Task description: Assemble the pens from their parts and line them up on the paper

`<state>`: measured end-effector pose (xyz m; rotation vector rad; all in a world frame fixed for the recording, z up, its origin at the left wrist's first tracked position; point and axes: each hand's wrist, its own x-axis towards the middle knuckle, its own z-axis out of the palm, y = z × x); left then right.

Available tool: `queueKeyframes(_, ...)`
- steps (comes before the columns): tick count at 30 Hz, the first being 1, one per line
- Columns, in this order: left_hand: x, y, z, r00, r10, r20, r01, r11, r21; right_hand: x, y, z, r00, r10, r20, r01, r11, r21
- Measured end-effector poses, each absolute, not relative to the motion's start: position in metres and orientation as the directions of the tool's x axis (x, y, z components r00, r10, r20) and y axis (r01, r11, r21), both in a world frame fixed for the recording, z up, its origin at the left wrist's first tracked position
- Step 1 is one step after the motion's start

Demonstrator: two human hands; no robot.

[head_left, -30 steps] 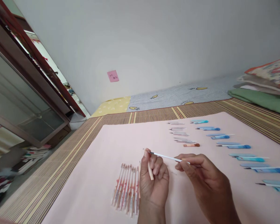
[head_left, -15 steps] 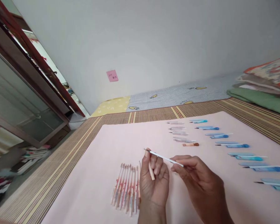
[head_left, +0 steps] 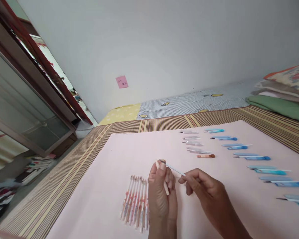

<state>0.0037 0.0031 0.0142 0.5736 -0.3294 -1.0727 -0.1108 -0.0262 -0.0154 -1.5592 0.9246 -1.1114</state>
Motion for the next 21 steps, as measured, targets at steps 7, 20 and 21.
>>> queueKeyframes(7, 0.006, 0.004, 0.016, 0.502, -0.865, -0.018, 0.658, 0.368, 0.657, -0.109, -0.022, -0.012, 0.28, -0.944, 0.172, 0.001, -0.179, -0.984)
queueKeyframes(20, 0.012, 0.007, 0.022, 0.556, -0.831, -0.009, 0.562, 0.368, 0.741, -0.101, -0.026, -0.027, 0.394, -0.912, 0.112, 0.115, -0.072, -0.991)
queueKeyframes(21, 0.011, 0.007, 0.022, 0.557, -0.83, -0.015, 0.565, 0.366, 0.74, -0.1, -0.026, -0.028, 0.397, -0.911, 0.11, 0.126, -0.064, -0.99)
